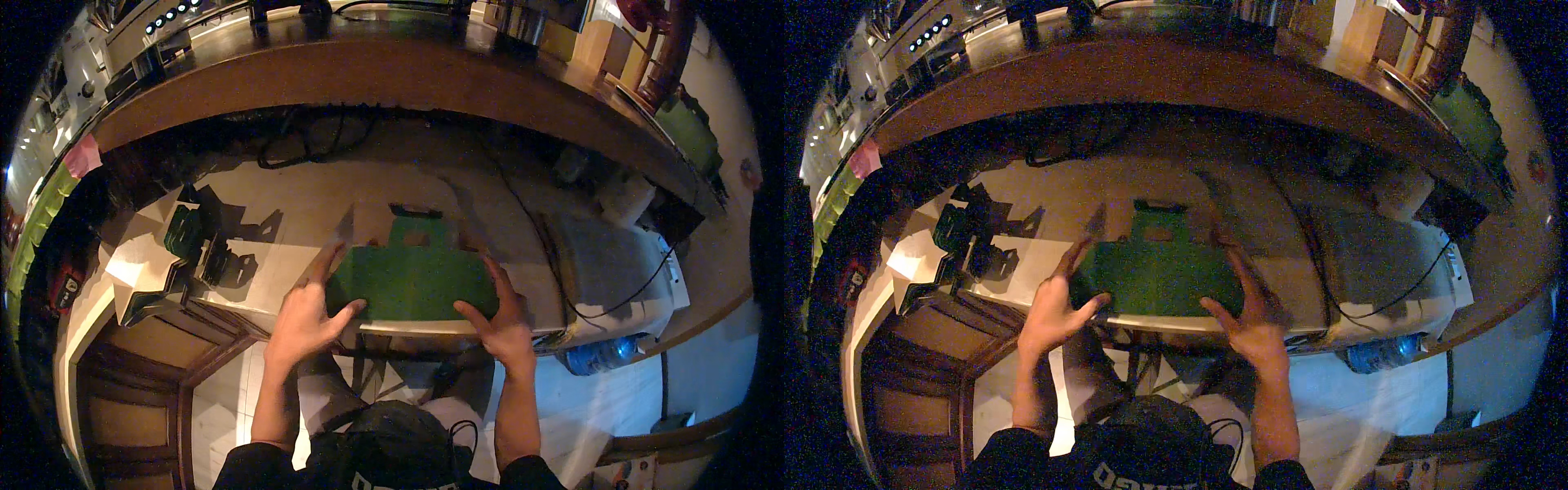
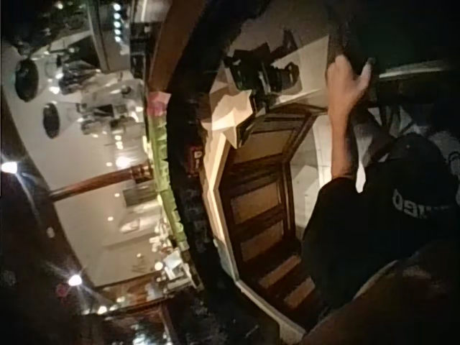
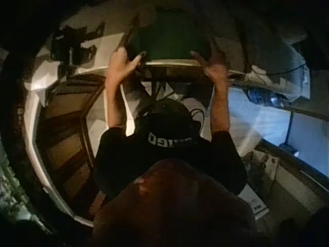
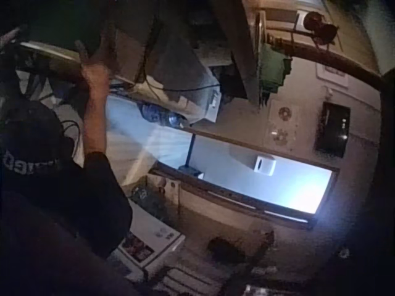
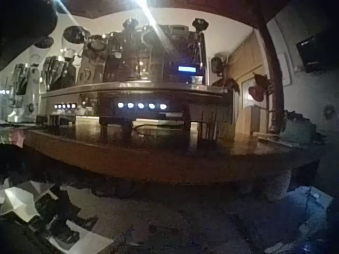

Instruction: The person folds and assembles green and tan cardboard food containers by hand on a counter.

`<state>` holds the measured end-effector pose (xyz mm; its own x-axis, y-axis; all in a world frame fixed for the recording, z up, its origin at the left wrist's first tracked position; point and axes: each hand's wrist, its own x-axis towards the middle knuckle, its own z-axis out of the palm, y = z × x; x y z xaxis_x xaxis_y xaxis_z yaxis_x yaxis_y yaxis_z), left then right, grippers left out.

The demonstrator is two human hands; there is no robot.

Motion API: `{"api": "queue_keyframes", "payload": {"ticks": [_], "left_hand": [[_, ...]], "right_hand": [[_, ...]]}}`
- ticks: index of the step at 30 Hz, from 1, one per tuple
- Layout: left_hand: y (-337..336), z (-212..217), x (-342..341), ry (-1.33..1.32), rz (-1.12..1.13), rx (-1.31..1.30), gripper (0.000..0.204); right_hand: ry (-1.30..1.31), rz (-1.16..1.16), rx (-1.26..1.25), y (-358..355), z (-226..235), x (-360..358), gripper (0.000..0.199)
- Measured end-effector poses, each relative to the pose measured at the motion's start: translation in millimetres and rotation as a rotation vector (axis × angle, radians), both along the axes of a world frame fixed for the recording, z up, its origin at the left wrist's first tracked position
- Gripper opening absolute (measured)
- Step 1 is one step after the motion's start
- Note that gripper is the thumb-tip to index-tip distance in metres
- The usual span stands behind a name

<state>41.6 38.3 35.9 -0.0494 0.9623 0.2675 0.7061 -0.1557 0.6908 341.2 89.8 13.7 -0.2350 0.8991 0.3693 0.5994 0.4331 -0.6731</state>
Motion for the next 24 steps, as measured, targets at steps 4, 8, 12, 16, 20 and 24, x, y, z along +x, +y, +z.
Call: {"api": "queue_keyframes", "payload": {"ticks": [4,8,12,16,20,24], "left_hand": [[-2.3,3.6,7.6,0.133,0.077,-0.026,0.087],[-9.0,-13.3,27.7,0.651,0.046,0.193,0.061],[-13.9,-29.2,53.7,0.762,-0.046,0.260,0.050],[-13.2,-30.8,56.1,0.648,-0.107,0.182,0.055],[-16.7,-28.6,56.4,0.577,-0.100,0.152,0.061],[-17.4,-30.6,62.3,0.626,-0.067,0.137,0.065]], "right_hand": [[-0.063,-0.069,-0.013,-4.8,12.8,-13.1,0.074],[-0.343,-0.121,0.246,-9.1,3.6,-22.3,0.063],[-0.605,-0.069,0.225,-28.3,-13.0,-42.3,0.047],[-0.541,0.081,0.253,-53.1,-28.4,-72.5,0.050],[-0.477,0.081,0.183,-57.7,-23.7,-65.3,0.057],[-0.473,0.012,0.164,-60.1,-20.0,-41.2,0.060]]}}
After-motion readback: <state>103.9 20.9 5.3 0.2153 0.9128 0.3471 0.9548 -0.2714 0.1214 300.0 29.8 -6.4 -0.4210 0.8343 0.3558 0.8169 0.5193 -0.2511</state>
